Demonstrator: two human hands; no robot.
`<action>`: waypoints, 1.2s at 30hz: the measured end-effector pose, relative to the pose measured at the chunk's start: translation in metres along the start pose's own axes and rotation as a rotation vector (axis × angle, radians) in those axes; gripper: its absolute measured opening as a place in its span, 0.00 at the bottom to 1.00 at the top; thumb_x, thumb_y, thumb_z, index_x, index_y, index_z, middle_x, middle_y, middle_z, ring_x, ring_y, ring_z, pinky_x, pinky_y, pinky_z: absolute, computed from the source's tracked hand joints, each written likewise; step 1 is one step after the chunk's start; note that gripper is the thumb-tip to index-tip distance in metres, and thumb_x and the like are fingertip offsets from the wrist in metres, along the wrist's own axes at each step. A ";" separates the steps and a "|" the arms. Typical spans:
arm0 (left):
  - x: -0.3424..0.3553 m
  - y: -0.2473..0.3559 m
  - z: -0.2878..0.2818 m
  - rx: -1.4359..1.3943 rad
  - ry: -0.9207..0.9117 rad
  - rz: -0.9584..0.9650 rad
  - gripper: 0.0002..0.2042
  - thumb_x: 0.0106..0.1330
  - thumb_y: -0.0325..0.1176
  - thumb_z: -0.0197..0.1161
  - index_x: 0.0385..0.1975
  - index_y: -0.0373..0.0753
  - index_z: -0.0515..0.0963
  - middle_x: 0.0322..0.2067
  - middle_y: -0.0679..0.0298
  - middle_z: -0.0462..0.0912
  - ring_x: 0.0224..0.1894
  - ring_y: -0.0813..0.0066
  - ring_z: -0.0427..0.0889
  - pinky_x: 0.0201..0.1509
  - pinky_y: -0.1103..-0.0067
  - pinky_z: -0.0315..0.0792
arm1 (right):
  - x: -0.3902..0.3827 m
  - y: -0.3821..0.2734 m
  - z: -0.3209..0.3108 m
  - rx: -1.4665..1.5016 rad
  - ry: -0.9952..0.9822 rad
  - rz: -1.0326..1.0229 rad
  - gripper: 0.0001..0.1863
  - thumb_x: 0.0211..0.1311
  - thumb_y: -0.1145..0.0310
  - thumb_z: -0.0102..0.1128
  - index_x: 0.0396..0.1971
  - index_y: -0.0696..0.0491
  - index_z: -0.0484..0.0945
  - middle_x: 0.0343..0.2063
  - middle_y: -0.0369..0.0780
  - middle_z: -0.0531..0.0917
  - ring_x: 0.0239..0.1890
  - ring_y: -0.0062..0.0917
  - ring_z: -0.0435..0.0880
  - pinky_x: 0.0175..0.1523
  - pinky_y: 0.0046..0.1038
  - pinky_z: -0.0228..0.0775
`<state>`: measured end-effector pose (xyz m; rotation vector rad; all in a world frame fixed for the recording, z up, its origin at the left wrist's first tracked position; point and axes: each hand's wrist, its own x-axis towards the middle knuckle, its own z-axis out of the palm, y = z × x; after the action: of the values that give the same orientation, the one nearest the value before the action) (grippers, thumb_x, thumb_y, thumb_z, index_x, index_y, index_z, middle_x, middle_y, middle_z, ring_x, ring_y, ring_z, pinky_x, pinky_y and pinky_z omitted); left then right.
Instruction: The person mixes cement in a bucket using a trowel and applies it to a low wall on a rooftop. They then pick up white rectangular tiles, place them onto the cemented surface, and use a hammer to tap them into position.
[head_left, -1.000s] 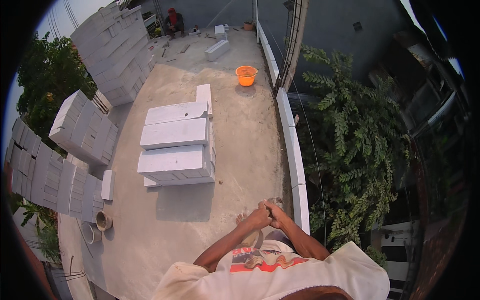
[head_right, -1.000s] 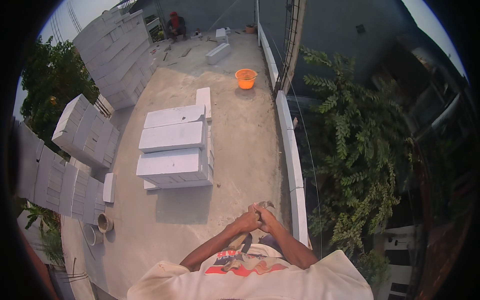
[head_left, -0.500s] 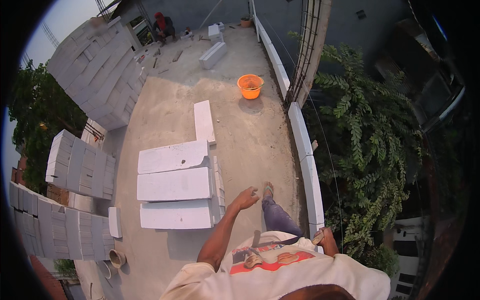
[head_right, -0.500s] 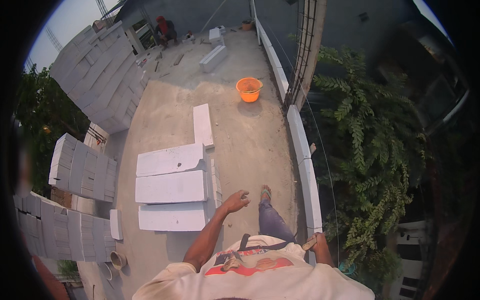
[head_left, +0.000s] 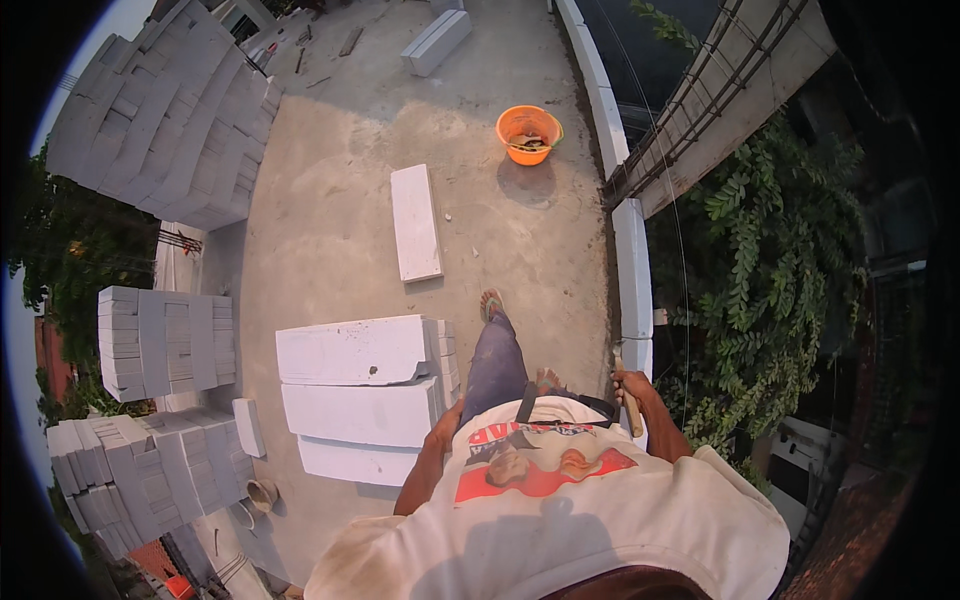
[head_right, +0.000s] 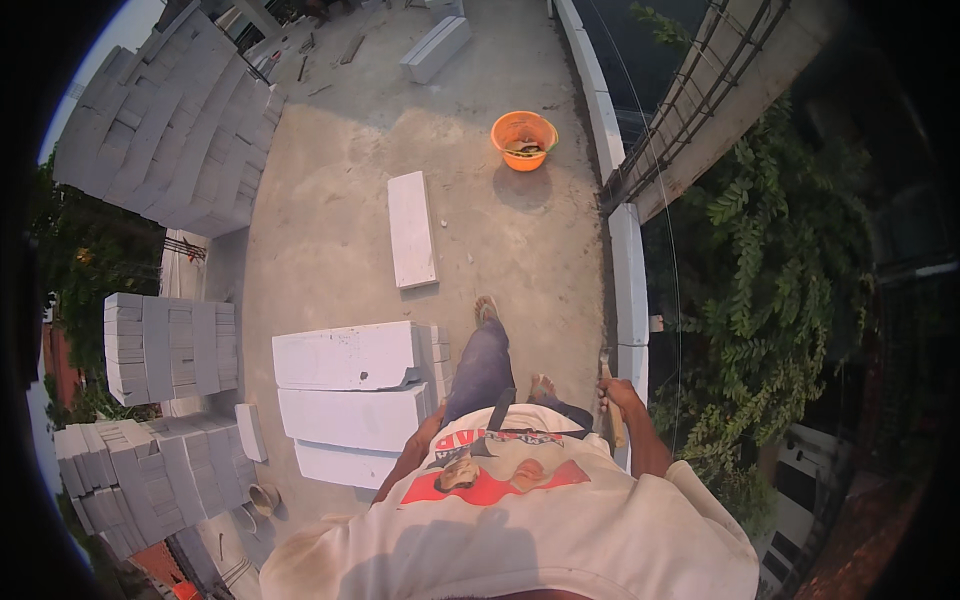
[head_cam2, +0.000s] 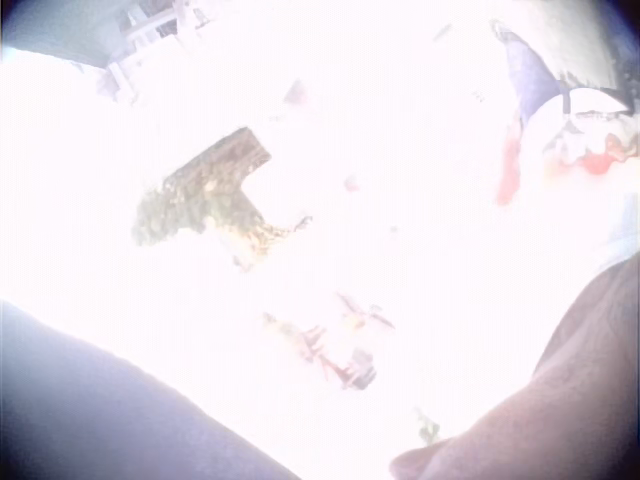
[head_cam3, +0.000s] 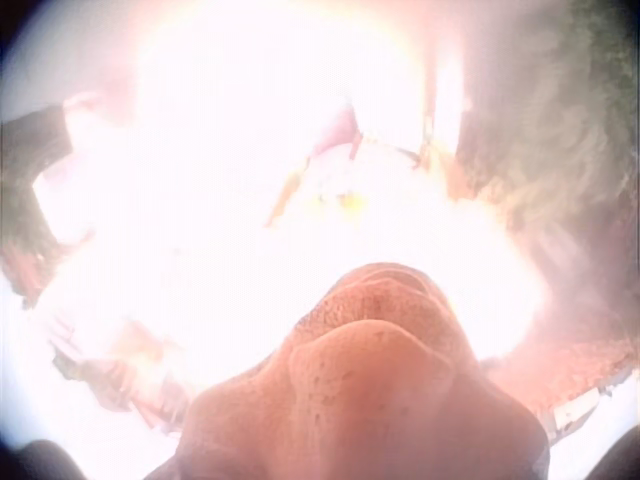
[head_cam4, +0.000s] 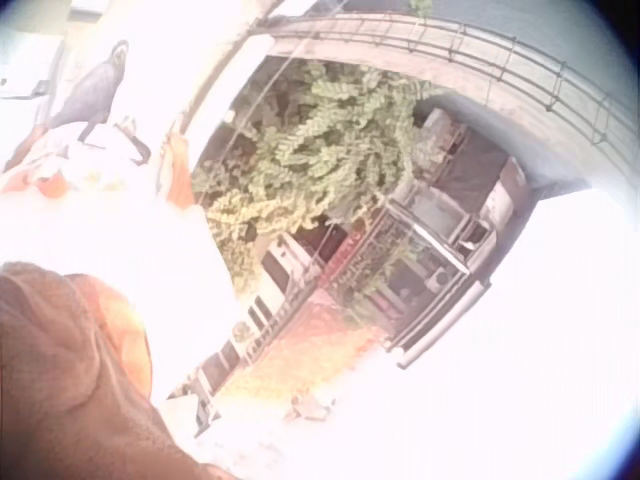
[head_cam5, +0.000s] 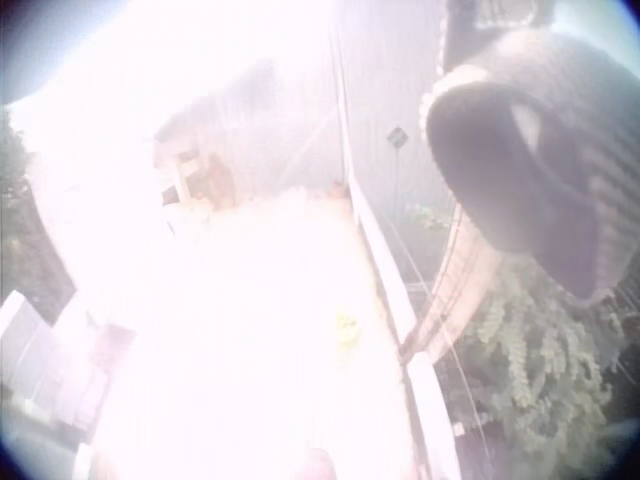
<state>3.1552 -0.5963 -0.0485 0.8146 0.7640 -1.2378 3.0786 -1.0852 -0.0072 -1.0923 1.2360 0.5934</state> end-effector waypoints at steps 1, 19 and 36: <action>0.012 0.026 0.007 -0.053 -0.035 -0.017 0.30 0.80 0.59 0.51 0.64 0.39 0.78 0.53 0.55 0.85 0.51 0.67 0.83 0.60 0.68 0.76 | 0.007 -0.037 0.010 -0.065 0.011 -0.023 0.07 0.67 0.69 0.62 0.34 0.56 0.77 0.20 0.35 0.76 0.16 0.22 0.74 0.21 0.30 0.72; 0.190 0.657 0.167 1.147 0.278 0.187 0.36 0.75 0.51 0.61 0.73 0.29 0.63 0.65 0.48 0.76 0.66 0.53 0.77 0.67 0.57 0.72 | 0.231 -0.271 0.213 -0.316 0.115 0.111 0.18 0.53 0.66 0.64 0.33 0.69 0.84 0.27 0.51 0.88 0.28 0.39 0.90 0.36 0.41 0.80; 0.383 0.898 0.170 1.179 0.325 -0.200 0.31 0.75 0.45 0.61 0.67 0.24 0.71 0.54 0.49 0.84 0.52 0.65 0.84 0.60 0.71 0.76 | 0.330 -0.387 0.331 -0.585 0.103 0.053 0.17 0.61 0.56 0.67 0.27 0.57 0.86 0.28 0.49 0.89 0.33 0.43 0.91 0.40 0.43 0.83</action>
<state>4.1123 -0.8108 -0.1875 1.9605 0.2966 -1.7558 3.6473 -1.0074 -0.2050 -1.5930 1.2126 0.9867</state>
